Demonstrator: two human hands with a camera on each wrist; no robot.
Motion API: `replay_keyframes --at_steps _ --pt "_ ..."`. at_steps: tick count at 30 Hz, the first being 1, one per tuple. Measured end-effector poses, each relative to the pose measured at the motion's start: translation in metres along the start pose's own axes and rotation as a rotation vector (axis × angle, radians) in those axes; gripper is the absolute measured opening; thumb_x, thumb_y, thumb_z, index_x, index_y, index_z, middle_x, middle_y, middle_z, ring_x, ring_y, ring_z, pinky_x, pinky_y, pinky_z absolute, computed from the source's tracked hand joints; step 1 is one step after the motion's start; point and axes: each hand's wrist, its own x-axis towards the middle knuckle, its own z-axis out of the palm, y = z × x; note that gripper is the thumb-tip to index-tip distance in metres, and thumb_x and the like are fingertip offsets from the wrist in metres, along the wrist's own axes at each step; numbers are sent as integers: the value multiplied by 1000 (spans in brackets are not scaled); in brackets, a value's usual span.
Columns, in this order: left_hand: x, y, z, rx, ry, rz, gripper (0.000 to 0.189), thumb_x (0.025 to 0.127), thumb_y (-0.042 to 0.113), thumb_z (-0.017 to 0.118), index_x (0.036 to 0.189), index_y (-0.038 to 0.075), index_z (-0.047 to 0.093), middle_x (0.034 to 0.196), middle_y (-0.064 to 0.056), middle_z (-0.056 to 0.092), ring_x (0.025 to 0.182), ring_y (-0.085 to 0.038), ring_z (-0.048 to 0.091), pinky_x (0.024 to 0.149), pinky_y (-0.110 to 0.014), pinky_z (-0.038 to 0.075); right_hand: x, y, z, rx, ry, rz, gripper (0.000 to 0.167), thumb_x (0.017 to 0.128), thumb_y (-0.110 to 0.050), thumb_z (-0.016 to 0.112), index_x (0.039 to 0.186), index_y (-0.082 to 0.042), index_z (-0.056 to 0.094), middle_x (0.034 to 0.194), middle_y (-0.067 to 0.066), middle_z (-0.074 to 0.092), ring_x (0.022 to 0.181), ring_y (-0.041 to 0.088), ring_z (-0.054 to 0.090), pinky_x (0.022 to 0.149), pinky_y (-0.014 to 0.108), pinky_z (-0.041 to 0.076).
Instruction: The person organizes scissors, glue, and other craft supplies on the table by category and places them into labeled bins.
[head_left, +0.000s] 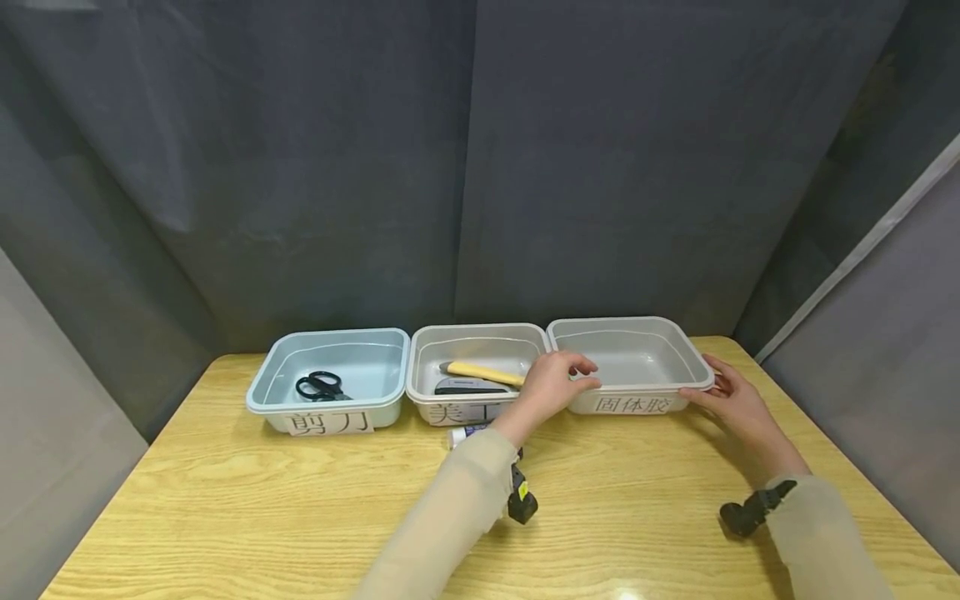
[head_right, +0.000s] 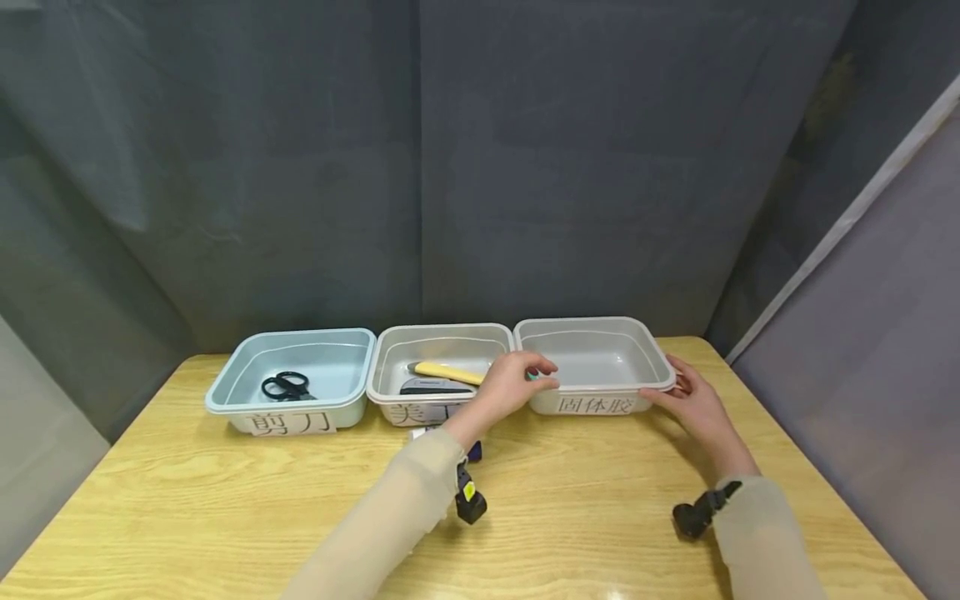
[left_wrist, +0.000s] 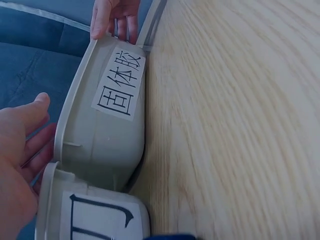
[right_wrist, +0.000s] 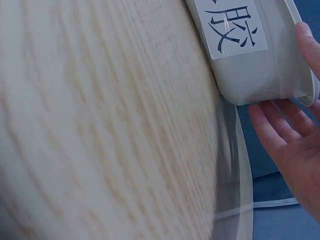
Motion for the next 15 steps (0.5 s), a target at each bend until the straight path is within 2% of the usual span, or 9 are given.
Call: replay_keyframes --at_steps 11,15 --pt "-16 1 -17 -47 -44 69 28 85 29 64 111 20 65 107 6 65 94 -10 60 79 -15 44 -3 -4 -1 -28 -13 11 84 86 -31 62 145 -2 9 140 33 26 89 -18 41 72 4 42" --pt "-22 1 -21 -49 -79 121 28 84 29 64 111 20 65 108 8 64 95 -10 60 79 -14 44 -2 -3 -1 -30 -15 9 84 86 -30 61 145 -2 9 139 33 26 88 -19 40 71 4 42"
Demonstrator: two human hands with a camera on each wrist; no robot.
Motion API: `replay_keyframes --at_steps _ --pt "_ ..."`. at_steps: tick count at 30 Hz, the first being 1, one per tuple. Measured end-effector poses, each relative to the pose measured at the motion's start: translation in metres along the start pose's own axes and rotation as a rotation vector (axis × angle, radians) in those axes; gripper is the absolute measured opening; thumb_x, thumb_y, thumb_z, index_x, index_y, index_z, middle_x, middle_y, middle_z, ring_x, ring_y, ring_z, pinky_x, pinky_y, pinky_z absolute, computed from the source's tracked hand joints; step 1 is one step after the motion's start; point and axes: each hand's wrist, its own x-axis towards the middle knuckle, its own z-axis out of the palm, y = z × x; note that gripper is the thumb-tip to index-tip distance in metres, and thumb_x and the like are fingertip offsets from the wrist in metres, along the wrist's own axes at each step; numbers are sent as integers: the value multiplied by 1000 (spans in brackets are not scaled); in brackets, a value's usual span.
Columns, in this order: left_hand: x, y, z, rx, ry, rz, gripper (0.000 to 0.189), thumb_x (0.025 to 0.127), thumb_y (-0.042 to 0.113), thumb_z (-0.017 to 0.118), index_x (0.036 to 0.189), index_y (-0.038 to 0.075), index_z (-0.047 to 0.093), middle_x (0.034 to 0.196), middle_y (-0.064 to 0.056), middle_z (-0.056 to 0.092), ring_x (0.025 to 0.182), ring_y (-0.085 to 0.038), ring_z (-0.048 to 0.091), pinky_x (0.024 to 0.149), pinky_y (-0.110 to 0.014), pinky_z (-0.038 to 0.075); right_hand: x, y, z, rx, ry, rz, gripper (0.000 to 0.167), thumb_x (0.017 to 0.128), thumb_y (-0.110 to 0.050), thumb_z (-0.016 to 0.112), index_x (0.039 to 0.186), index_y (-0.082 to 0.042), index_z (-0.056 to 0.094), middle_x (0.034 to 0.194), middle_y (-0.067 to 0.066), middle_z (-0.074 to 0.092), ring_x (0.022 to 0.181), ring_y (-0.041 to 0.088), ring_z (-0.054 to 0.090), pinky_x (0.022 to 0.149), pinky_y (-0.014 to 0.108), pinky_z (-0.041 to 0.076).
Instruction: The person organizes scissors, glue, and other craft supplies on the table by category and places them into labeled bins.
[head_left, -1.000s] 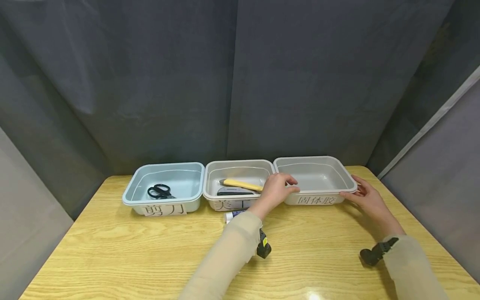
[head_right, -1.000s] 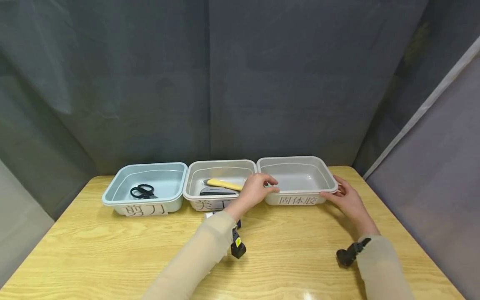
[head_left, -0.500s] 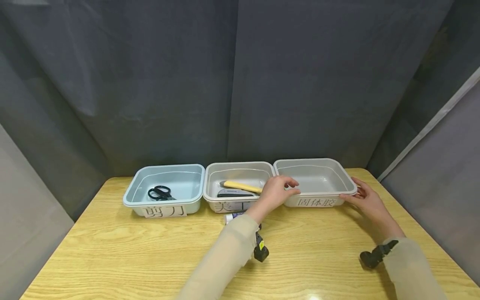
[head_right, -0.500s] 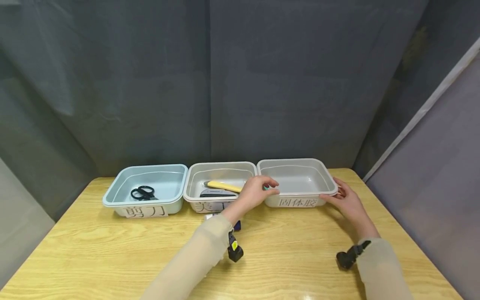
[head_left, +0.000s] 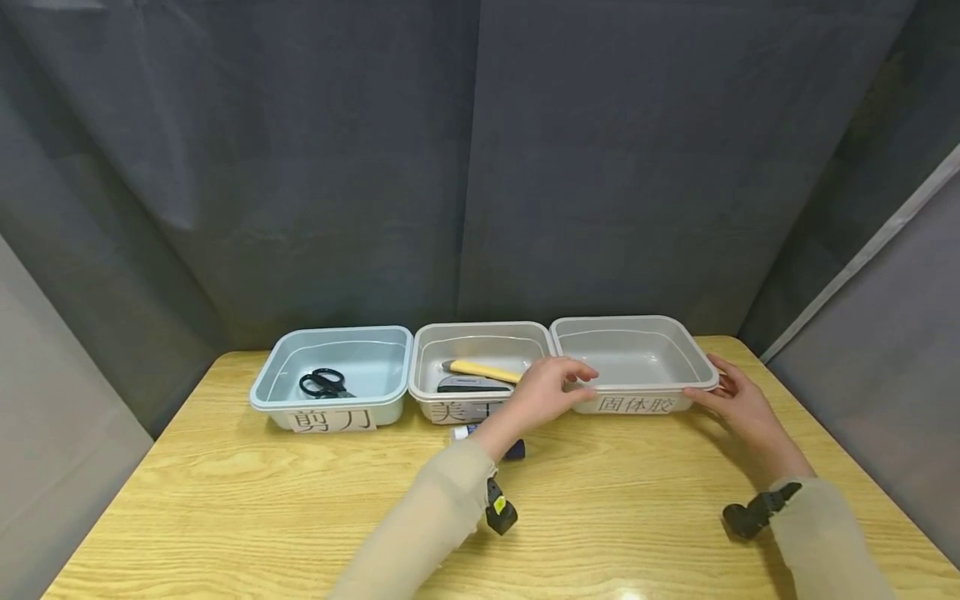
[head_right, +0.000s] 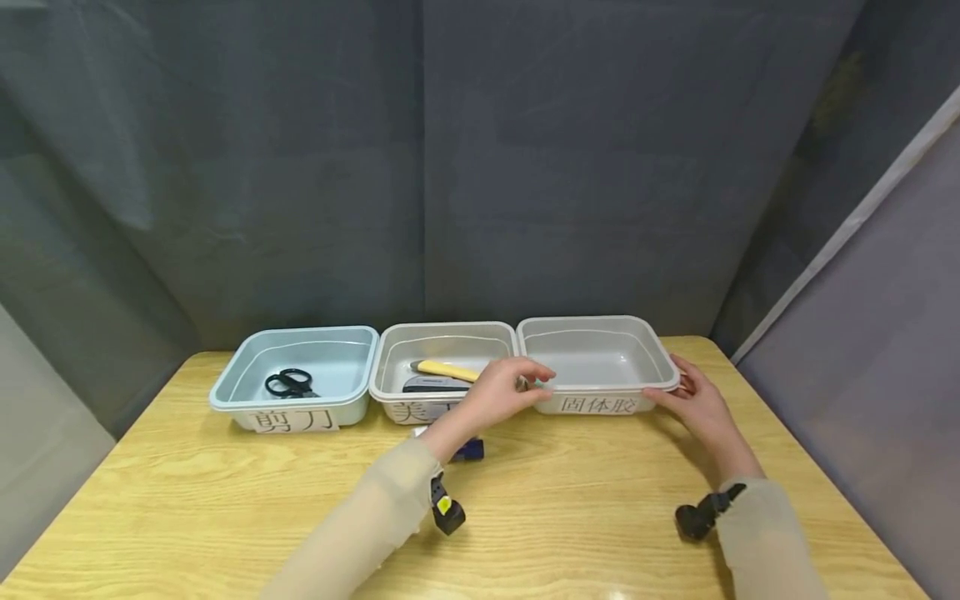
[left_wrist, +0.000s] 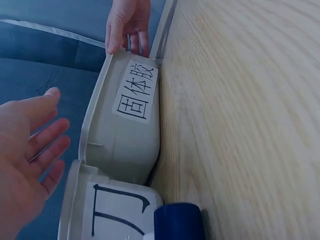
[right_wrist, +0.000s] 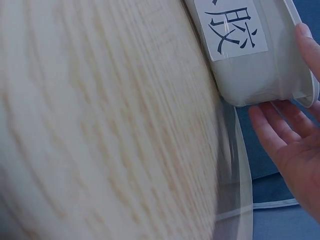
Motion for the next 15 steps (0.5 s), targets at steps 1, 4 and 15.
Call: replay_keyframes --at_steps 1,4,15 --pt "-2 0 -1 3 -13 12 29 84 30 65 111 20 65 108 8 64 95 -9 59 78 -13 44 0 0 0 0 1 0 84 86 -30 61 145 -2 9 140 33 26 88 -19 40 71 4 42" --pt "-8 -3 -3 25 -47 51 31 83 31 66 111 18 65 107 8 65 92 -7 58 76 -13 43 1 1 0 -5 6 2 84 86 -31 62 145 -3 9 139 33 27 88 -19 40 71 4 42" --pt "-33 -17 -12 -83 -41 77 31 83 28 66 111 17 65 104 3 65 89 -11 59 72 -16 45 -1 -2 0 -10 3 10 86 85 -34 62 145 -2 9 139 33 27 88 -18 40 71 3 41"
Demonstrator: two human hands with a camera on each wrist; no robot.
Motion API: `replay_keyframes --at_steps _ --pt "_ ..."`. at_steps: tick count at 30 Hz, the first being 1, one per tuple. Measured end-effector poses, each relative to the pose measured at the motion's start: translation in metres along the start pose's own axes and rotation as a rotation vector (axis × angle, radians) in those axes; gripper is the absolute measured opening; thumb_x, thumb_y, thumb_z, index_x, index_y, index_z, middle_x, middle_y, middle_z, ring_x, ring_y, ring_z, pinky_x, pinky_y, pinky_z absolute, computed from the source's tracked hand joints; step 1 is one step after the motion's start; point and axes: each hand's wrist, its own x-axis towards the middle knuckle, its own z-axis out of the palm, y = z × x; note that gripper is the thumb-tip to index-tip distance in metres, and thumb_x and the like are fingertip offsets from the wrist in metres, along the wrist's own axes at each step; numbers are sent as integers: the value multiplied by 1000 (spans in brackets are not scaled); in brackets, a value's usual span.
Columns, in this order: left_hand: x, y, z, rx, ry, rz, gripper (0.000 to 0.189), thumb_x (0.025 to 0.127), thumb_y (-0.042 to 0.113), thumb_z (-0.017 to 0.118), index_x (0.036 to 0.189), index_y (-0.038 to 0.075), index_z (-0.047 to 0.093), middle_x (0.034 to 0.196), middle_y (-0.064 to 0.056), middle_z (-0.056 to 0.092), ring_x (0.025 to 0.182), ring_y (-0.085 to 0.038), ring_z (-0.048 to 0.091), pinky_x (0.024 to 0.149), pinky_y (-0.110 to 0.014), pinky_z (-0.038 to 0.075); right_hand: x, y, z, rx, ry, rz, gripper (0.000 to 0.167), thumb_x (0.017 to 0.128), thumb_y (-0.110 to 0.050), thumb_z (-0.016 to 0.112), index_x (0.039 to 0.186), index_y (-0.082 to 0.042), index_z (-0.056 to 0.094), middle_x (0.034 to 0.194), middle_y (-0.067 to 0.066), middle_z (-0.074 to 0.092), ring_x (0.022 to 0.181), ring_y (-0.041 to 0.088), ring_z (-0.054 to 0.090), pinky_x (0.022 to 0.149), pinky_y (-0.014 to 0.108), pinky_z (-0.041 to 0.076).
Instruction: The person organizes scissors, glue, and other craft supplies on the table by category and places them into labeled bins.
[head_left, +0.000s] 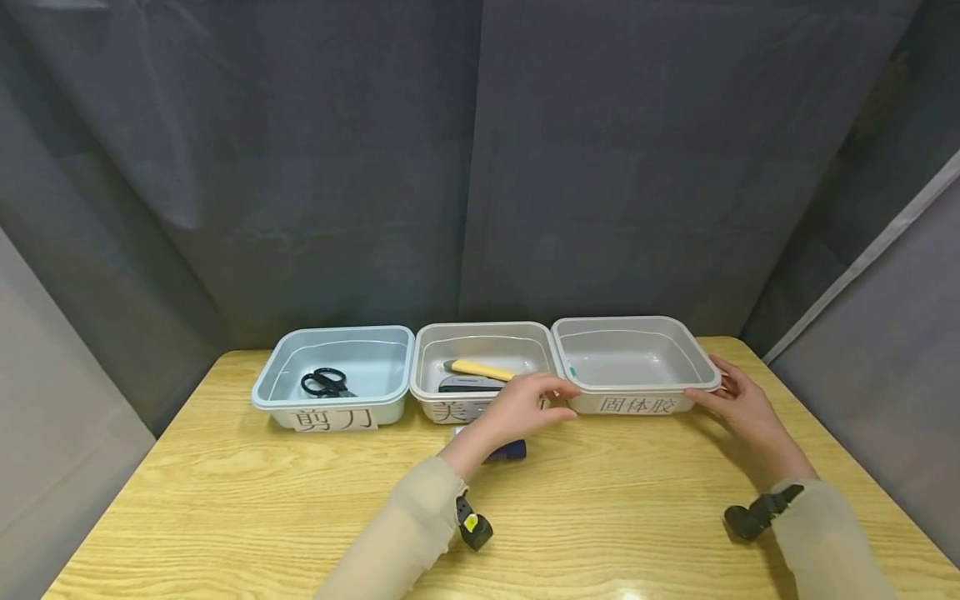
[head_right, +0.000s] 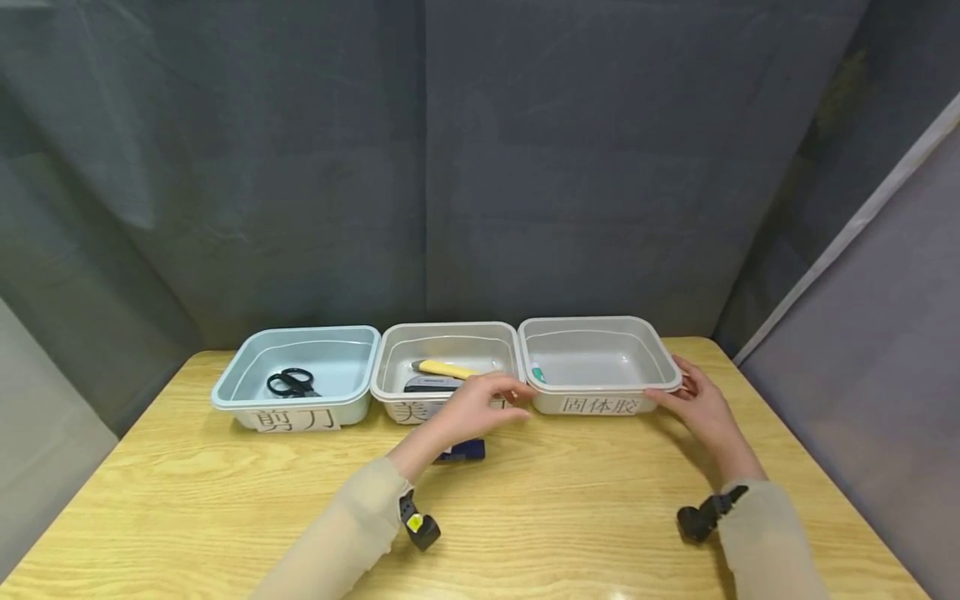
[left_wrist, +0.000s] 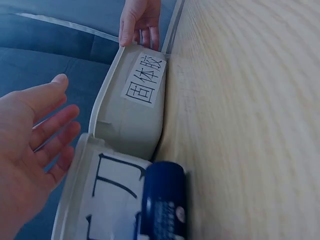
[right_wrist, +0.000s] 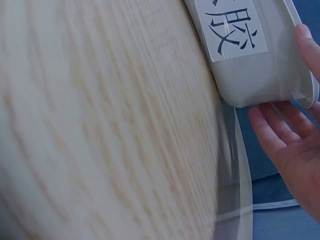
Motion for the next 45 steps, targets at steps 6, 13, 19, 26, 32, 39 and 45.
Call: replay_keyframes --at_steps 6,13,19,26,32,39,45 --pt "-12 -4 -2 -18 12 -15 28 83 29 66 109 19 65 104 4 65 90 -12 59 77 -23 48 -1 0 1 -4 1 -4 86 85 -32 62 145 -1 9 138 34 29 87 -19 40 70 4 42" --pt "-27 -7 -7 7 26 -19 27 82 29 66 107 19 66 103 6 65 88 -9 59 76 -24 48 -2 -2 1 -19 6 -1 86 85 -33 62 145 -2 9 139 33 29 87 -19 39 70 3 41" --pt "-40 -13 -13 -16 22 -29 27 83 26 67 108 16 66 105 6 65 89 -14 61 77 -25 49 -3 -3 0 -10 8 -11 85 86 -31 62 145 -1 9 138 33 29 87 -19 39 70 4 42" --pt "-54 -19 -18 -31 -1 -30 29 83 24 66 109 11 65 105 0 66 86 -17 61 77 -27 50 -2 -1 -1 -8 18 -31 84 86 -29 62 145 0 10 137 35 29 87 -20 40 70 4 42" --pt "-65 -23 -21 50 -47 -55 30 82 24 67 110 13 65 103 4 66 84 -10 60 76 -22 48 -1 3 0 2 8 -22 84 86 -31 62 145 -2 10 138 34 29 88 -19 41 71 5 43" --pt "-73 -27 -23 161 -118 -75 30 80 27 69 108 16 65 103 6 64 87 -10 58 76 -18 44 -2 2 -2 -22 22 4 87 84 -35 62 145 -3 10 139 32 29 90 -17 38 71 3 41" --pt "-81 -30 -28 171 -146 -98 32 81 26 68 112 19 65 108 5 62 92 -12 56 80 -22 44 -2 3 -1 -11 19 -25 85 85 -32 62 145 -1 11 137 34 30 87 -20 40 70 3 42"
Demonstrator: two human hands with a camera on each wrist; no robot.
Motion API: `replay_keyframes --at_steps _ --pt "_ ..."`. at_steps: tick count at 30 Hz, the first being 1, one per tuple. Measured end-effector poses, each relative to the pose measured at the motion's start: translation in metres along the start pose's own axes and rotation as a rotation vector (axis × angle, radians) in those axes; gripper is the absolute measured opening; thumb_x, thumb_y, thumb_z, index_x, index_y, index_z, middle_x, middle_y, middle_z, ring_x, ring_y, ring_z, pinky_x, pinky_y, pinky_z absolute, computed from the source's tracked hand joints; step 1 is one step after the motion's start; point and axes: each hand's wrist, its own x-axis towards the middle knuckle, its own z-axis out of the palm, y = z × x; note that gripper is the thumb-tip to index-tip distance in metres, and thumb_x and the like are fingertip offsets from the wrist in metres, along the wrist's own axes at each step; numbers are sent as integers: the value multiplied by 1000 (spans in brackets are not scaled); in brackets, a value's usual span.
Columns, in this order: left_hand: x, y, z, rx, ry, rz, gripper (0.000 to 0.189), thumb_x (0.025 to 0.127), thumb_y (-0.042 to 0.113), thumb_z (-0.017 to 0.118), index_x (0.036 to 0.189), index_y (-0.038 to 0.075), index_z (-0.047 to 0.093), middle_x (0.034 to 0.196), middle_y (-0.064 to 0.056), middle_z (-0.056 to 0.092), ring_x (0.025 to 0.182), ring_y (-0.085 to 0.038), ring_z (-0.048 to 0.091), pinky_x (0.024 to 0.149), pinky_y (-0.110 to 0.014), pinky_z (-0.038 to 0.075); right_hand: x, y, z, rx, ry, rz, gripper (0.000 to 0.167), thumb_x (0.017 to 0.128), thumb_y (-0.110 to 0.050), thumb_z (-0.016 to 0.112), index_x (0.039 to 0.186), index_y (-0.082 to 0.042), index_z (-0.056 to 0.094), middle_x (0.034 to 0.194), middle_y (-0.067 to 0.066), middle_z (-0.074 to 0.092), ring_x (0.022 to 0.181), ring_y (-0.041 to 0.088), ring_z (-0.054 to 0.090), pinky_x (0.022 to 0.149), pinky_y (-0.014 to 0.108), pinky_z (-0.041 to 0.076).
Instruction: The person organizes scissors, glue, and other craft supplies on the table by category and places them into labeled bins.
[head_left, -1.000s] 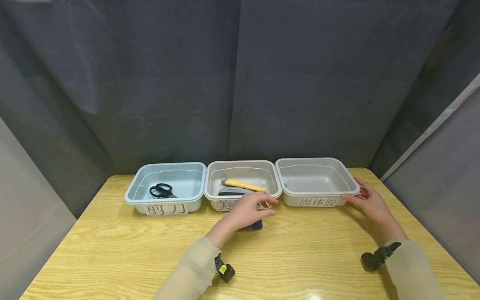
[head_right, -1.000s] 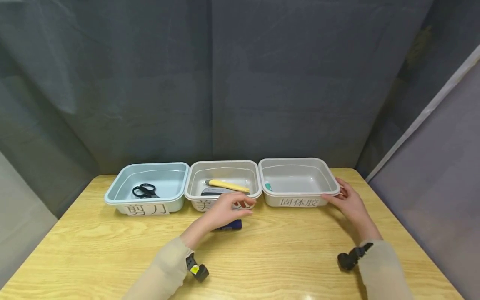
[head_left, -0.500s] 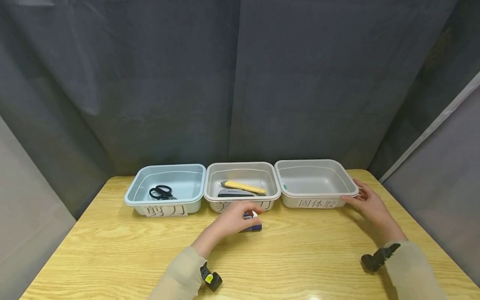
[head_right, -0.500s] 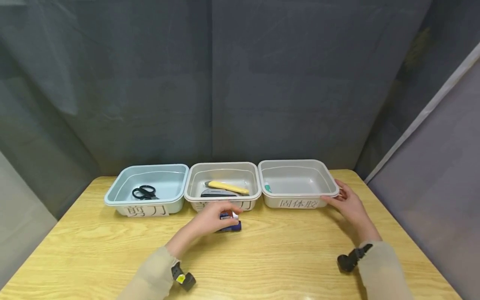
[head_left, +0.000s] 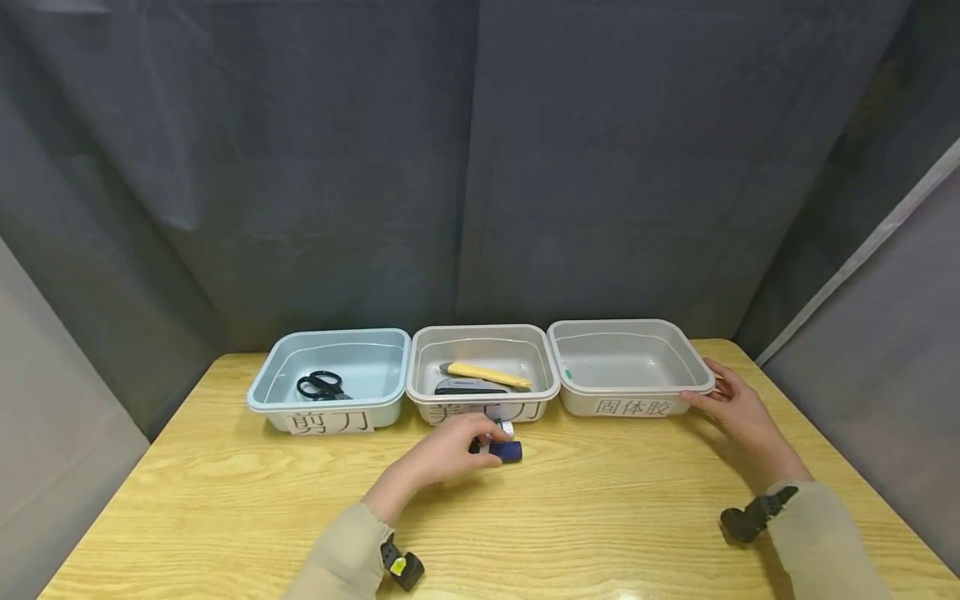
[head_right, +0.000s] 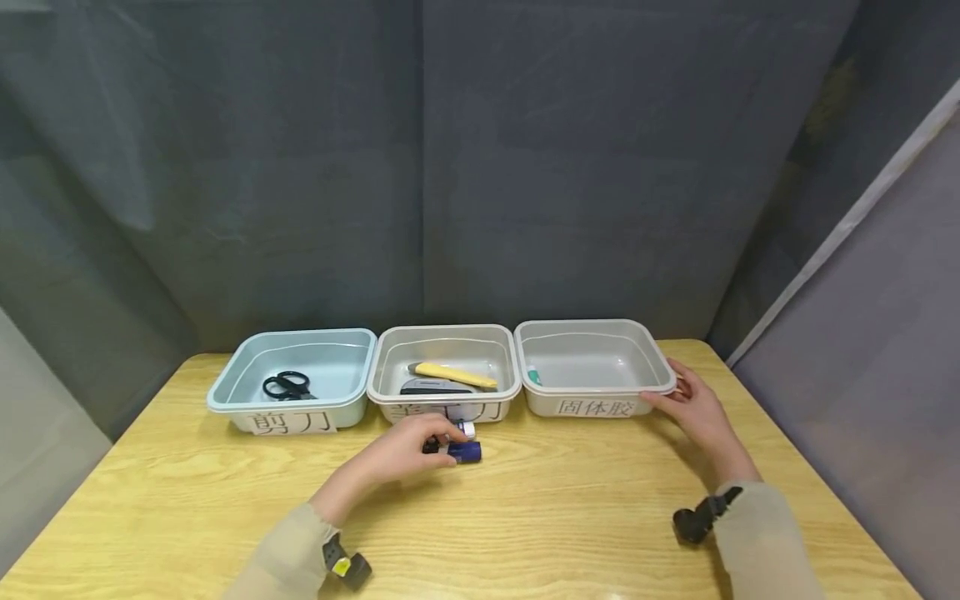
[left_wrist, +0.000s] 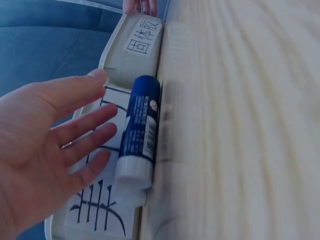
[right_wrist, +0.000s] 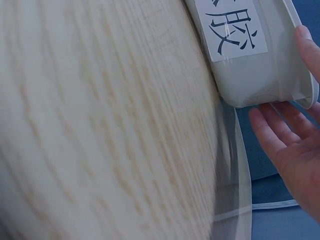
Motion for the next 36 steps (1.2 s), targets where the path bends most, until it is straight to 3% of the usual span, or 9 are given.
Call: replay_keyframes --at_steps 5,12,22,29,36 --pt "-4 -5 -1 27 10 -26 33 81 27 68 111 17 64 109 3 61 96 -13 56 87 -28 44 2 0 0 18 6 0 84 85 -31 62 145 -1 11 137 34 29 88 -20 42 72 4 43" --pt "-5 -8 1 61 -3 -49 34 79 28 69 111 16 64 105 1 61 94 -13 54 87 -30 44 1 -3 0 22 7 -3 84 85 -31 63 145 -1 12 137 34 30 88 -19 42 71 4 43" --pt "-8 -5 1 99 -96 -57 40 77 31 70 115 21 62 111 3 58 100 -12 52 91 -30 41 1 -2 0 -40 4 16 86 84 -37 62 145 -3 11 139 31 30 89 -17 38 70 2 40" --pt "-10 -3 2 141 -164 -53 55 73 29 74 124 21 55 120 3 57 100 -8 53 90 -26 42 -1 -4 0 -39 0 21 86 85 -37 61 145 -2 11 139 32 29 89 -18 37 70 3 40" --pt "-8 0 5 182 -154 -54 55 72 24 74 124 25 55 123 5 57 104 -7 53 88 -28 35 -1 -3 0 -38 -5 18 86 85 -37 62 145 -3 10 140 32 28 91 -16 39 70 3 40"
